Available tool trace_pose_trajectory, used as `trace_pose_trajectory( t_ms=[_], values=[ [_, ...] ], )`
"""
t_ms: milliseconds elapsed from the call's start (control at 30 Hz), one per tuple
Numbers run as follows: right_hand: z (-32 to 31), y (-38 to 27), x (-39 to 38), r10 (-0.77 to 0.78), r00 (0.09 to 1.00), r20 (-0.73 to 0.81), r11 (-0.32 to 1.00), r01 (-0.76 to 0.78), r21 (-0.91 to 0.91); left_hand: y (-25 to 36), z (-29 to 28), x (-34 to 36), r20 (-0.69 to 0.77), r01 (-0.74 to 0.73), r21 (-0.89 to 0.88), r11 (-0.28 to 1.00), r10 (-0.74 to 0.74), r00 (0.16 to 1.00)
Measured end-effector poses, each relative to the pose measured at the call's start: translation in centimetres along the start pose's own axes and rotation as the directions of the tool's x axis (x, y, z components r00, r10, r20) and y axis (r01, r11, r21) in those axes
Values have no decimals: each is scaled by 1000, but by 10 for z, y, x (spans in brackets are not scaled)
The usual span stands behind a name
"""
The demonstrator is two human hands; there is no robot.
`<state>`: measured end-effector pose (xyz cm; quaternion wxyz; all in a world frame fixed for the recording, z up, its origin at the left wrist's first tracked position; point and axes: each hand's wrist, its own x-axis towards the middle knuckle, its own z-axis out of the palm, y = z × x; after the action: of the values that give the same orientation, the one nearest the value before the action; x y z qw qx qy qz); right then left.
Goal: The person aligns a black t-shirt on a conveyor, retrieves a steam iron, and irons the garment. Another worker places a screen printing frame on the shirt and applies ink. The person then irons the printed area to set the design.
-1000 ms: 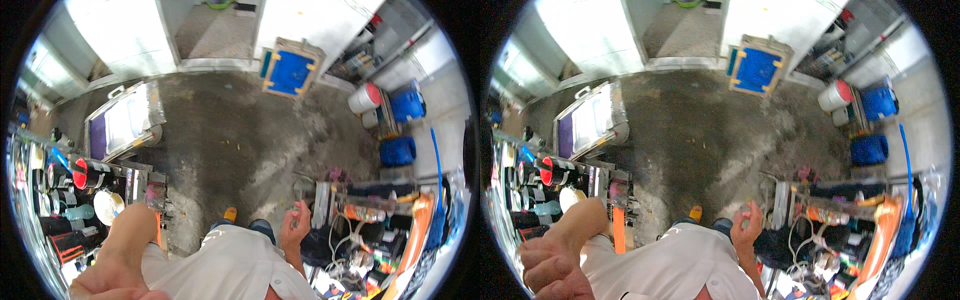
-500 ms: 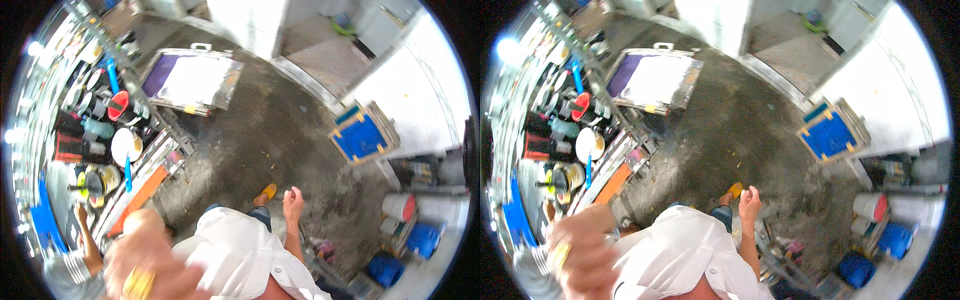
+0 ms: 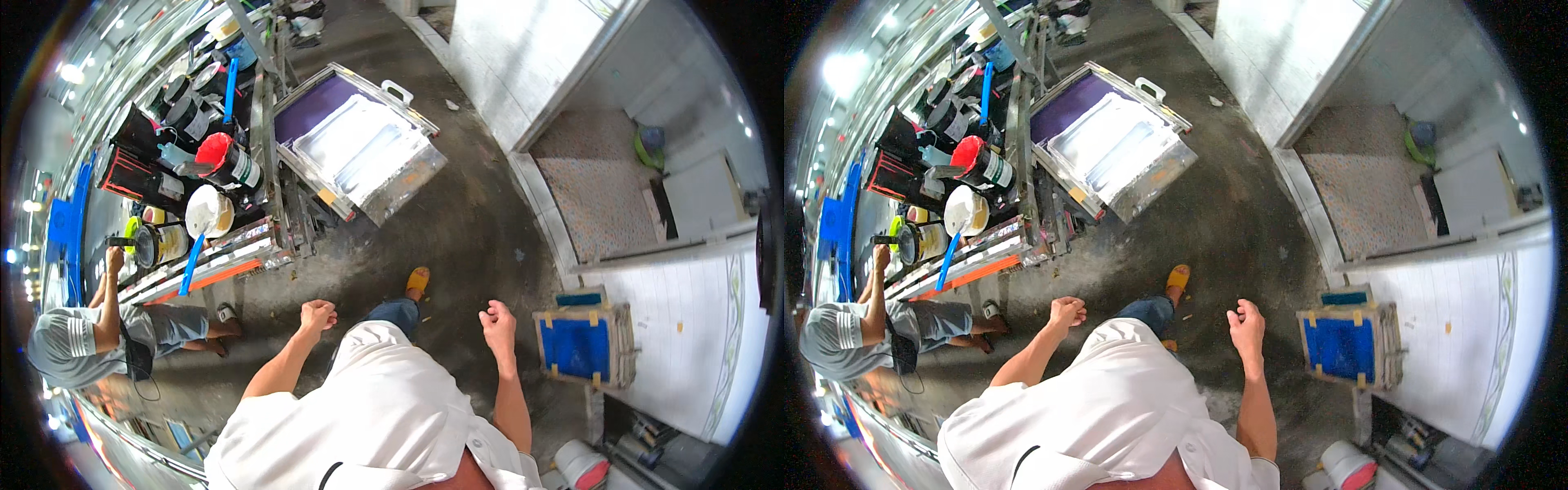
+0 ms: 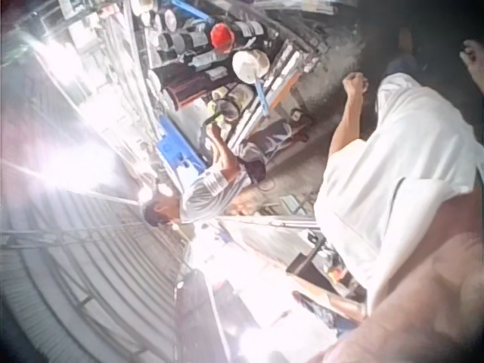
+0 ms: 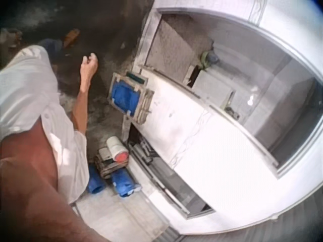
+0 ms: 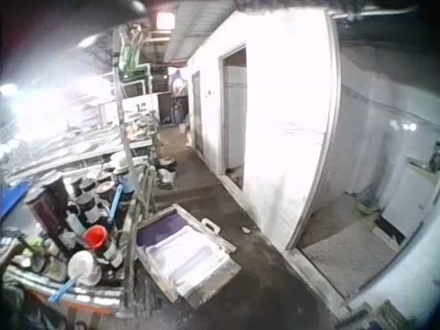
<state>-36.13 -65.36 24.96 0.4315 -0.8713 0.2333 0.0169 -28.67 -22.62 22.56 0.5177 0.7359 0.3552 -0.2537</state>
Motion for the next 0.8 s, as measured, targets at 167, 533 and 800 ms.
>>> trace_pose_trajectory(
  t_ms=[167, 533, 800],
  values=[
    [2, -30, 104, 288, 876, 387, 658, -475, 585, 8, 43, 86, 27, 178, -14, 984, -178, 984],
    [153, -121, 266, 116, 620, 776, 396, -745, 537, 81, 89, 44, -210, 87, -571, 816, -248, 946],
    [177, -133, 292, 10, 434, 901, 293, -863, 412, 62, 147, -11, -236, 94, -830, 550, -499, 834]
  ],
)
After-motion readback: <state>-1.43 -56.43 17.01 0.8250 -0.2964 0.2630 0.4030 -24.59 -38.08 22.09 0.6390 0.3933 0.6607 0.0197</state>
